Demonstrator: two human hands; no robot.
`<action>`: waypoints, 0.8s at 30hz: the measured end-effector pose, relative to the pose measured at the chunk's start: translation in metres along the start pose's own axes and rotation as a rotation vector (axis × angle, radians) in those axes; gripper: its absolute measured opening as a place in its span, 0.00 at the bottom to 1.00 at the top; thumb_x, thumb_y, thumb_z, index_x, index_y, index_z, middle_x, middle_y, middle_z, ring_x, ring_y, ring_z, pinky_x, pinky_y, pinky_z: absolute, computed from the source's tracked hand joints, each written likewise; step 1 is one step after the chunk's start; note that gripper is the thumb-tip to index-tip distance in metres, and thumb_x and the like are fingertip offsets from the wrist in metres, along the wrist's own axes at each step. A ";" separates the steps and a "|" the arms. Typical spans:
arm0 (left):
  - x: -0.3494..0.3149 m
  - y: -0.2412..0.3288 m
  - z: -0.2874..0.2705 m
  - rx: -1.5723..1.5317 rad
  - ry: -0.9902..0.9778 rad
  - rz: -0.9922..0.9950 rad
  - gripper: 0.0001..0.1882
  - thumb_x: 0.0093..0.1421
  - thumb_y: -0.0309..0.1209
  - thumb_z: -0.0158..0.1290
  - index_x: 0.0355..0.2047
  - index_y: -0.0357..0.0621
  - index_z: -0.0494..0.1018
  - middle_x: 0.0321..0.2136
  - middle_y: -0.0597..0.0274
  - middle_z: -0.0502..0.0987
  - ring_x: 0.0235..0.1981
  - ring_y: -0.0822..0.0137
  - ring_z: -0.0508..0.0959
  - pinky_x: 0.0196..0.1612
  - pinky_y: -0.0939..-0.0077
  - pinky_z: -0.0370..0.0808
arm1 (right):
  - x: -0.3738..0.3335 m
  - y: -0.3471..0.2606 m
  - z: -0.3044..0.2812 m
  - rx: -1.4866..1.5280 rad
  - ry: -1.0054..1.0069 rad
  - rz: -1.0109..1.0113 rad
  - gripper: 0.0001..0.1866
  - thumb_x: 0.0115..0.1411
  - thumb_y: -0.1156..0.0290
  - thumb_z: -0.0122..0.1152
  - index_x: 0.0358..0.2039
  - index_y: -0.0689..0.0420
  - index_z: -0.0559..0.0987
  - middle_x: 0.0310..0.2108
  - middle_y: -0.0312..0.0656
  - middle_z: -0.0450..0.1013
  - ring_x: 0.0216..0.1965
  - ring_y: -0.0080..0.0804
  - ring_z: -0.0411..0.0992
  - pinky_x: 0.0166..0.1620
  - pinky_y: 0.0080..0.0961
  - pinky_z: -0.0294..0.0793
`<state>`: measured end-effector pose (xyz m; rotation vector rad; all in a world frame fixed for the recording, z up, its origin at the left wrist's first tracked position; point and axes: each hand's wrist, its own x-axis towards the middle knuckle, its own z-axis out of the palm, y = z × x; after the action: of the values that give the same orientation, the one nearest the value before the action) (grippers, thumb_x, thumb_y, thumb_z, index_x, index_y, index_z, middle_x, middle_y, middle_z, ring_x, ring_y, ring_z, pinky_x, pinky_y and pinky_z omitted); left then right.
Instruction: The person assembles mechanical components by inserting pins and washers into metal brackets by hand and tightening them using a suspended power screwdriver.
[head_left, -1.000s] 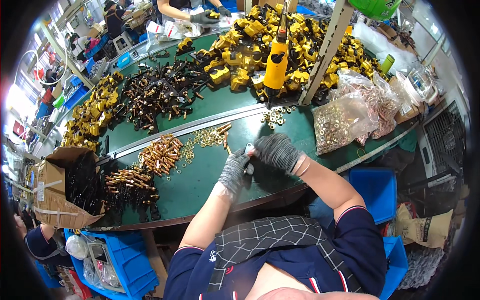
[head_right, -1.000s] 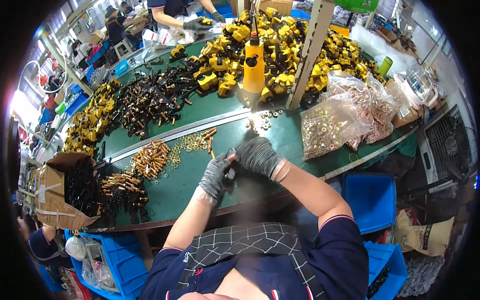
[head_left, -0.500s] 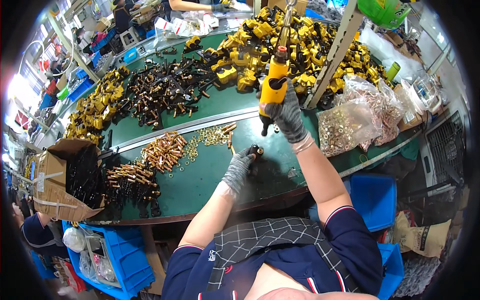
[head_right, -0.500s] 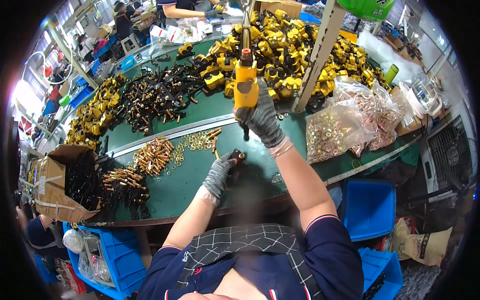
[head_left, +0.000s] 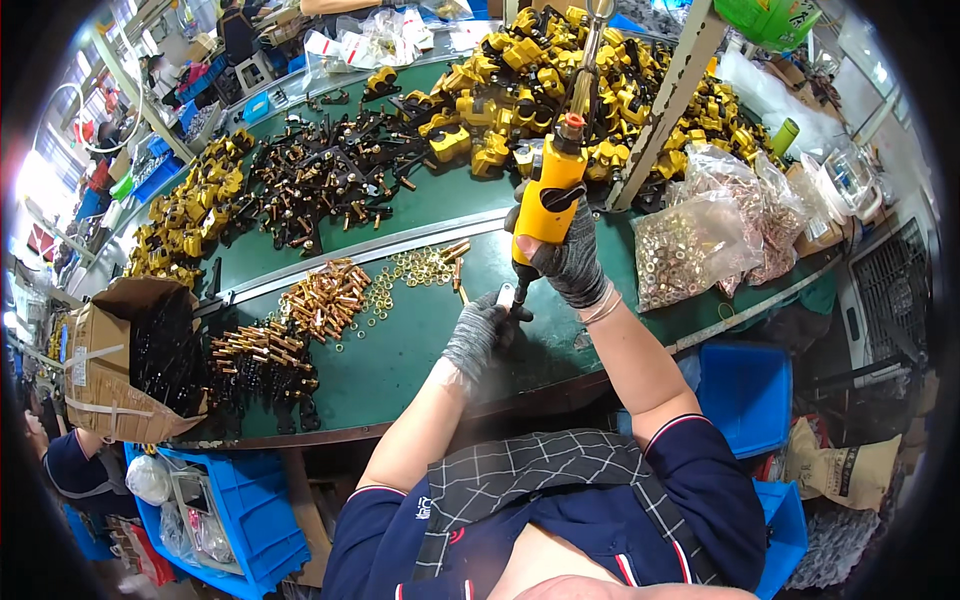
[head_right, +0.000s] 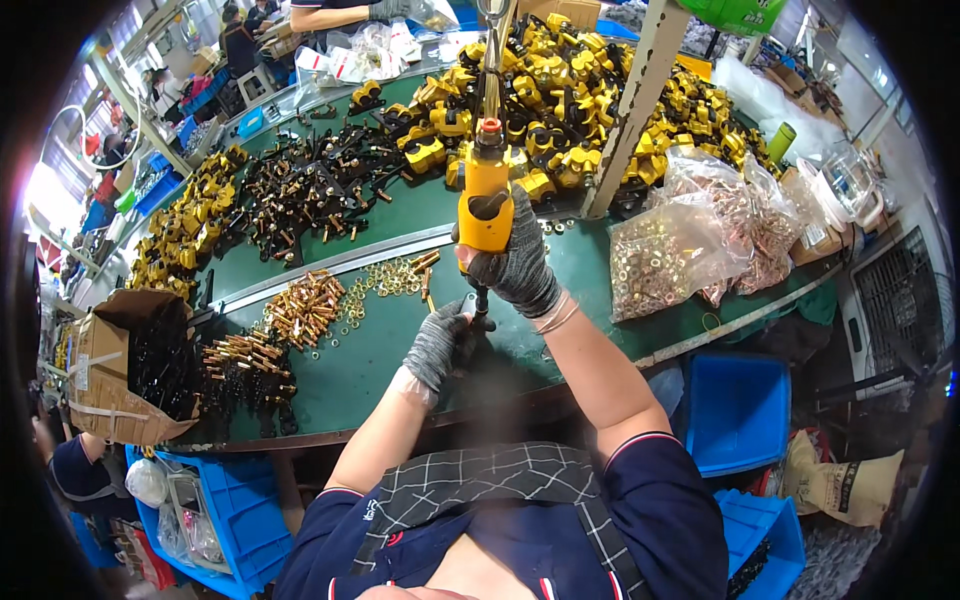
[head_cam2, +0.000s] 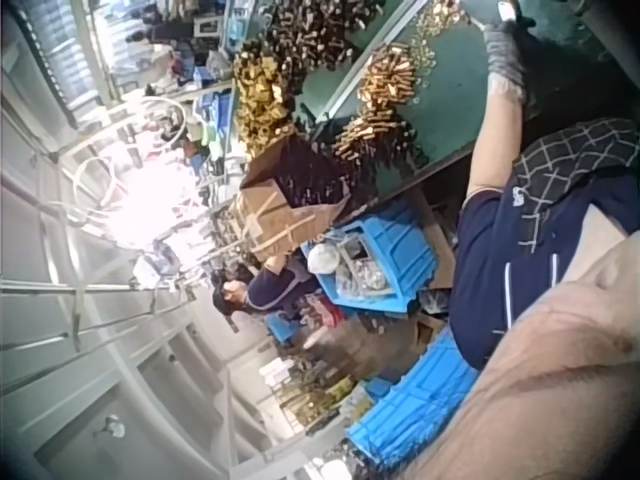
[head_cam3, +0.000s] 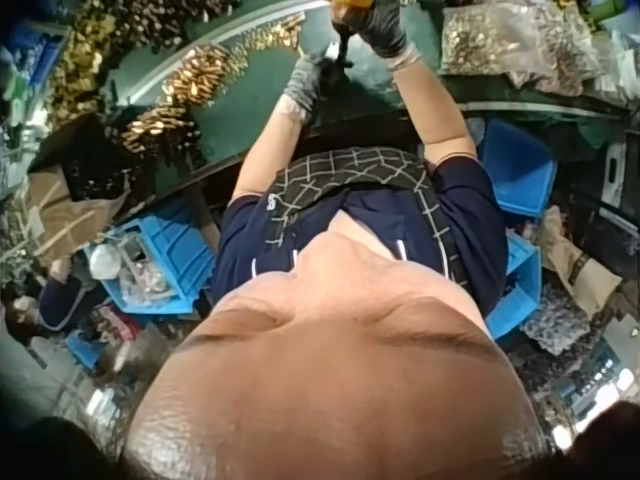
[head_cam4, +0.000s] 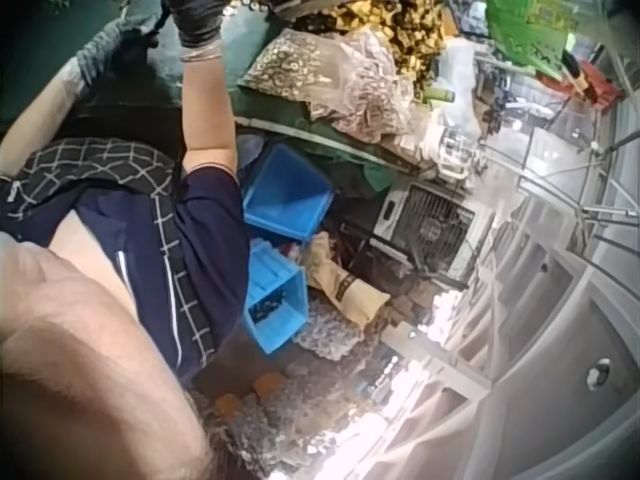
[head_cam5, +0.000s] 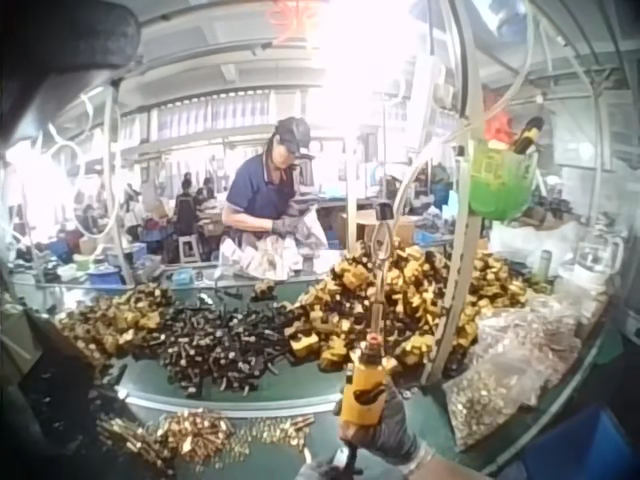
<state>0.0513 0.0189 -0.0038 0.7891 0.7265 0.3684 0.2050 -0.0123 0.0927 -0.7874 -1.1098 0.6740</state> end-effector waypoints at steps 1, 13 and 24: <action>0.000 0.000 0.000 0.018 0.007 0.005 0.11 0.64 0.28 0.44 0.45 0.41 0.70 0.31 0.56 0.81 0.10 0.78 0.65 0.11 0.84 0.61 | 0.000 0.001 0.000 -0.044 0.012 -0.028 0.29 0.49 0.77 0.66 0.52 0.57 0.65 0.36 0.39 0.72 0.37 0.27 0.73 0.41 0.26 0.75; 0.000 0.002 0.007 0.070 0.059 0.018 0.11 0.64 0.26 0.42 0.43 0.39 0.71 0.29 0.55 0.81 0.11 0.76 0.65 0.12 0.82 0.61 | 0.000 0.003 -0.004 -0.097 0.029 -0.064 0.29 0.49 0.75 0.66 0.51 0.57 0.65 0.36 0.39 0.72 0.37 0.26 0.72 0.40 0.26 0.75; 0.003 -0.008 0.001 0.113 -0.020 0.050 0.10 0.65 0.29 0.44 0.45 0.41 0.68 0.32 0.57 0.81 0.10 0.77 0.64 0.08 0.82 0.58 | -0.002 0.008 -0.007 -0.113 -0.042 -0.006 0.28 0.49 0.77 0.65 0.50 0.58 0.64 0.36 0.39 0.73 0.35 0.25 0.73 0.40 0.24 0.75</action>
<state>0.0543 0.0151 -0.0110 0.9172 0.7149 0.3665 0.2101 -0.0110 0.0833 -0.8692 -1.1960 0.6294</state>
